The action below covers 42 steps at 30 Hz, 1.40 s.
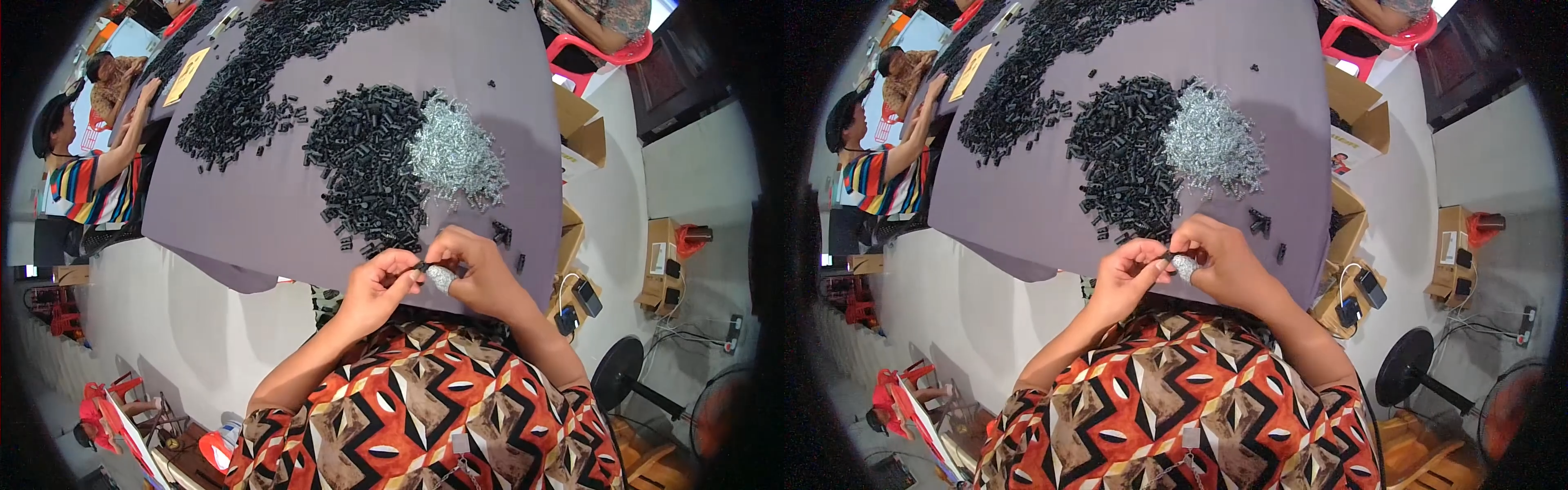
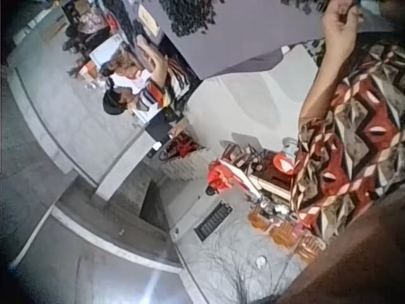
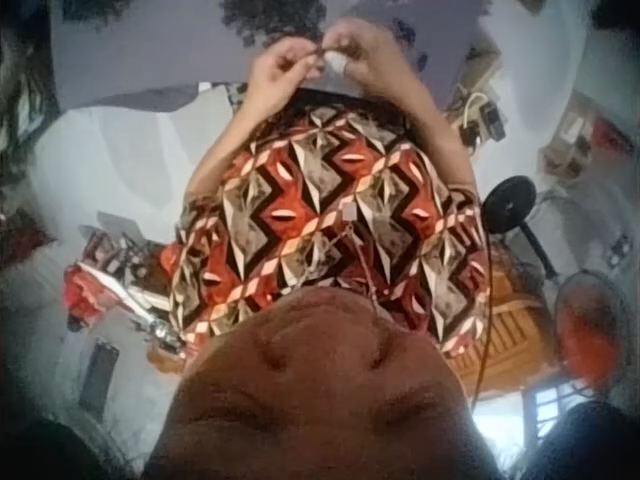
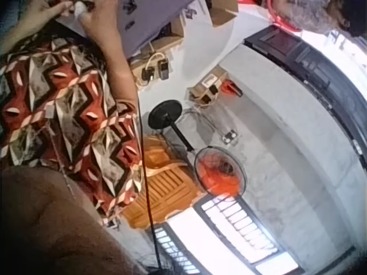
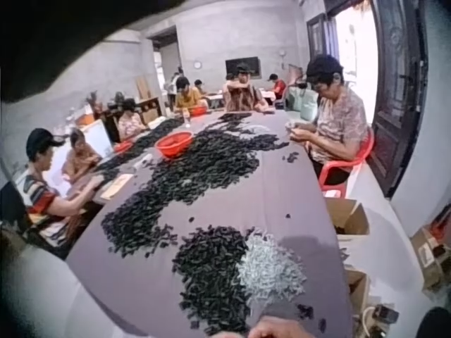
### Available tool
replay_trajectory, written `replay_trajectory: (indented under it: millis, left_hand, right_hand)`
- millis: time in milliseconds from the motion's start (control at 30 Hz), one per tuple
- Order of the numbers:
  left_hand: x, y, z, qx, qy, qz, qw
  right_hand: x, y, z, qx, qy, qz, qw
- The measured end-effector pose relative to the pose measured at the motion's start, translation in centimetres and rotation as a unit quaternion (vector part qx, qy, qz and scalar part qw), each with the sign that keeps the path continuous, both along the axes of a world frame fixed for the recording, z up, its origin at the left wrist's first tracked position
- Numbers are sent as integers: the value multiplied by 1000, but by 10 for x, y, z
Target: Assembling small black plastic components by snapping a silver piece into them at a workshop table.
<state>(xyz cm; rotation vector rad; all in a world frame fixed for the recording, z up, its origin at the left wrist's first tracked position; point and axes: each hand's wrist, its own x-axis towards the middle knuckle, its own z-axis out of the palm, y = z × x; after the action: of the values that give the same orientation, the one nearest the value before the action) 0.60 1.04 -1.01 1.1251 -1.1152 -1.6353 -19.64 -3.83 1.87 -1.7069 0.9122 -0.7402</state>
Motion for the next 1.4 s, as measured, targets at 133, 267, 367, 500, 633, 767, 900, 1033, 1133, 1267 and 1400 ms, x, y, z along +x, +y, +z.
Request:
replay_trajectory:
  millis: [133,267,367,500,633,767,900,1033,1133,1267,1400]
  left_hand:
    - [1,0,-1,11,7,-5,1000]
    - [1,-1,2,19,7,-9,1000]
    - [2,-3,4,24,8,-15,1000]
    - [4,-5,5,29,8,-30,999]
    - [4,-6,2,36,12,-37,999]
    - [5,-12,14,115,10,-46,992]
    - [6,-15,11,108,20,-101,989]
    - [7,-20,14,141,30,-100,984]
    - [8,-21,14,169,72,-81,980]
    - [3,-18,12,96,52,-31,994]
    - [-7,-11,23,57,32,1,998]
  right_hand:
    - [1,1,-8,95,-71,-9,993]
    - [-1,1,-15,117,-69,-7,991]
    - [-3,-1,-17,61,-65,-3,996]
    - [-5,-3,-11,33,-50,-3,998]
    - [-6,-6,-7,-50,-47,34,997]
    - [-4,-7,4,-112,5,62,992]
    - [-13,-17,4,-64,0,102,993]
    - [-14,-12,7,-43,-19,112,993]
    - [-14,-9,11,-81,9,86,993]
    - [-11,0,17,127,-89,-22,988]
    - [-17,-4,2,37,-37,-54,997]
